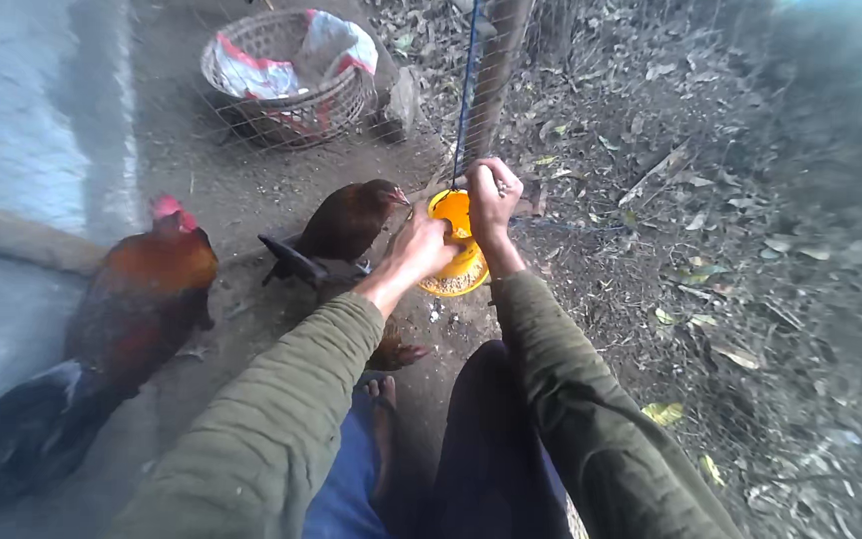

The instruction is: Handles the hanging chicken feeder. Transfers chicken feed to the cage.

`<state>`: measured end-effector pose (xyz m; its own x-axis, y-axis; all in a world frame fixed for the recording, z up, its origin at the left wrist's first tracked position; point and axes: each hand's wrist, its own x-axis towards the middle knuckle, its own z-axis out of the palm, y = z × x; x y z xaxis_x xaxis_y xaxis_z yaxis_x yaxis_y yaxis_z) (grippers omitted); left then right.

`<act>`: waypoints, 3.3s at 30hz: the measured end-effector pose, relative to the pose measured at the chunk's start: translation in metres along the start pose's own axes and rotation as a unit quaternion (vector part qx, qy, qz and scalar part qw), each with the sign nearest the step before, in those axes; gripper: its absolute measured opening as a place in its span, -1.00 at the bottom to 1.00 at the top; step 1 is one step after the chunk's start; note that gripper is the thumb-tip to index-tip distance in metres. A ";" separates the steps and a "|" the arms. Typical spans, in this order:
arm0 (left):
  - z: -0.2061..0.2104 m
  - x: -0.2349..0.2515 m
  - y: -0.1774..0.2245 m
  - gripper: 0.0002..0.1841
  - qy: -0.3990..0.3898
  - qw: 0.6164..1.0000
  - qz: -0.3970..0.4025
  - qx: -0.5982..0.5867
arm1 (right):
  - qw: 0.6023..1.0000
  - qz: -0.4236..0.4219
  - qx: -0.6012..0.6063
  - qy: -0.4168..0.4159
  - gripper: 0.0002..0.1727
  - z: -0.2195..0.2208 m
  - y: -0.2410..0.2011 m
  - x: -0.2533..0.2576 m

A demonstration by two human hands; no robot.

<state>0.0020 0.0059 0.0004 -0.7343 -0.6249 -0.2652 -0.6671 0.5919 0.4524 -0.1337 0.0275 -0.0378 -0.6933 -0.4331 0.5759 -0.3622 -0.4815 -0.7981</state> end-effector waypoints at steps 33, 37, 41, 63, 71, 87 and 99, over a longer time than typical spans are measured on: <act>-0.014 0.000 -0.005 -0.56 0.003 0.994 0.058 0.089 | 0.722 0.467 -0.502 -0.088 0.06 -0.328 -0.010 -0.444; -0.014 0.001 -0.006 -0.54 0.007 0.995 0.037 0.088 | 0.744 0.466 -0.450 -0.165 -0.11 -0.307 -0.041 -0.440; -0.012 0.003 -0.015 -0.55 0.012 0.996 0.018 0.083 | 0.741 0.465 -0.440 -0.202 -0.48 -0.302 -0.051 -0.440; -0.016 -0.001 -0.017 -0.63 -0.001 0.999 -0.033 0.023 | 0.872 0.456 0.075 0.160 -0.84 -0.302 -0.050 -0.291; -0.013 -0.007 -0.003 -0.65 -0.014 0.999 -0.029 0.020 | 0.927 0.241 0.272 -0.090 -0.81 -0.134 -0.063 -0.075; -0.011 -0.022 -0.005 -0.58 -0.016 0.999 0.001 -0.037 | 0.969 0.088 0.171 -0.152 -0.89 -0.018 -0.034 -0.022; -0.016 -0.019 -0.013 -0.59 -0.015 1.000 -0.020 -0.009 | 0.988 0.009 0.035 -0.151 -0.76 0.000 -0.031 -0.027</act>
<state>0.0263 0.0023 0.0131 -0.7108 -0.6321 -0.3085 -0.6937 0.5576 0.4559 -0.1044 0.0542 -0.0289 -0.4781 -0.6444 0.5968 -0.3001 -0.5187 -0.8005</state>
